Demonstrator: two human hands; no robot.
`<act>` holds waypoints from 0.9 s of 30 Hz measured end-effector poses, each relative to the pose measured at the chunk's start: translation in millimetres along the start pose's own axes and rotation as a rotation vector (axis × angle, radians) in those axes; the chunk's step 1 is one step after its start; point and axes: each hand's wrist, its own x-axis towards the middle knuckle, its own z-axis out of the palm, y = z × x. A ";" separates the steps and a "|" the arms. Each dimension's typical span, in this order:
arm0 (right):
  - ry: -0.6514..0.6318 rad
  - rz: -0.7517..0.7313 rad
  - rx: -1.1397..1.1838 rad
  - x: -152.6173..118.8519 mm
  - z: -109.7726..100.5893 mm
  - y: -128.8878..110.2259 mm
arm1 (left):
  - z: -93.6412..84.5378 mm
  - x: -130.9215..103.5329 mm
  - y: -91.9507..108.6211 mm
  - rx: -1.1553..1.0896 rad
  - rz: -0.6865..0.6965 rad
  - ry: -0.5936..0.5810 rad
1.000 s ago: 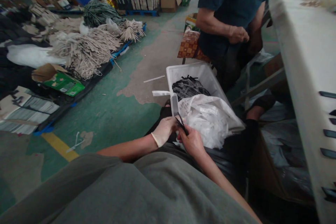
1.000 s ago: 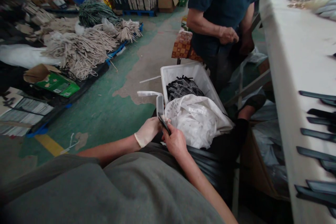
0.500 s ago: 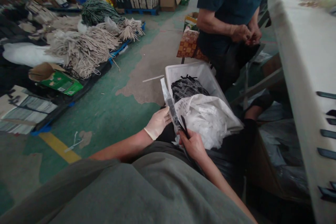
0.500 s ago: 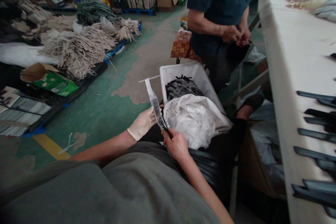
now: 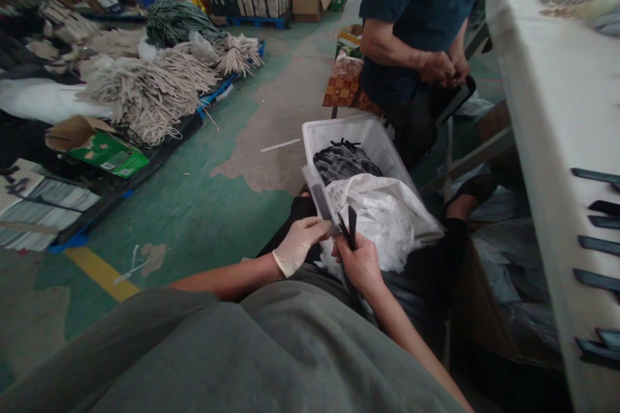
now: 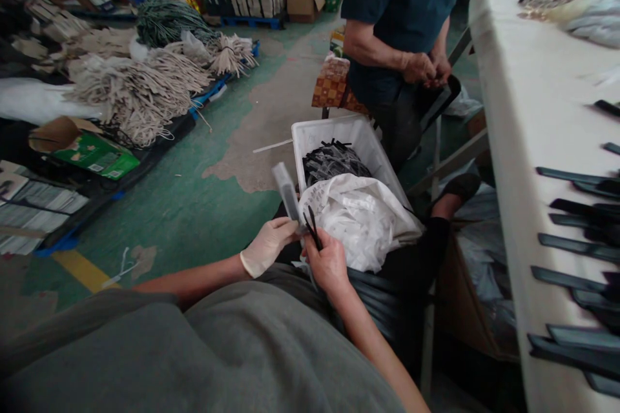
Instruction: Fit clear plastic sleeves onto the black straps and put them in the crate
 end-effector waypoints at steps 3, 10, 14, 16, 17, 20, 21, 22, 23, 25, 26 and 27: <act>-0.017 -0.012 -0.037 -2.0 -1.3 2.2 | 0.6 2.4 9.8 -0.079 0.054 0.026; -0.027 -0.031 -0.048 -3.7 1.3 7.3 | -2.0 2.1 1.4 -0.017 0.023 0.001; -0.055 -0.021 -0.074 -4.5 1.9 8.4 | -2.8 5.8 14.0 -0.130 0.068 0.068; -0.067 -0.021 -0.080 -4.0 1.9 8.2 | -1.6 8.3 19.5 -0.178 0.090 0.112; -0.068 -0.023 -0.077 -3.5 1.6 8.1 | -1.0 7.7 18.9 -0.164 0.081 0.108; -0.060 -0.021 -0.063 -2.1 -0.3 8.8 | -0.8 -1.1 6.5 -0.048 0.022 0.040; -0.056 -0.016 -0.063 -1.9 -0.8 9.1 | -1.2 -4.7 2.3 -0.008 0.010 0.015; -0.056 -0.012 -0.068 -2.1 -1.2 9.3 | -1.8 -7.3 -0.1 0.015 0.007 -0.003; -0.058 -0.012 -0.078 -2.4 -1.4 9.3 | -2.3 -8.5 -0.2 0.012 0.017 -0.011; -0.064 -0.017 -0.105 -3.5 -1.6 8.6 | -3.1 -5.6 6.3 -0.071 0.050 0.002; -0.070 -0.014 -0.117 -3.9 -2.1 8.0 | -3.5 -1.9 11.8 -0.128 0.063 0.019; -0.088 -0.009 -0.123 -4.3 -3.2 7.3 | -3.9 2.8 17.5 -0.173 0.068 0.034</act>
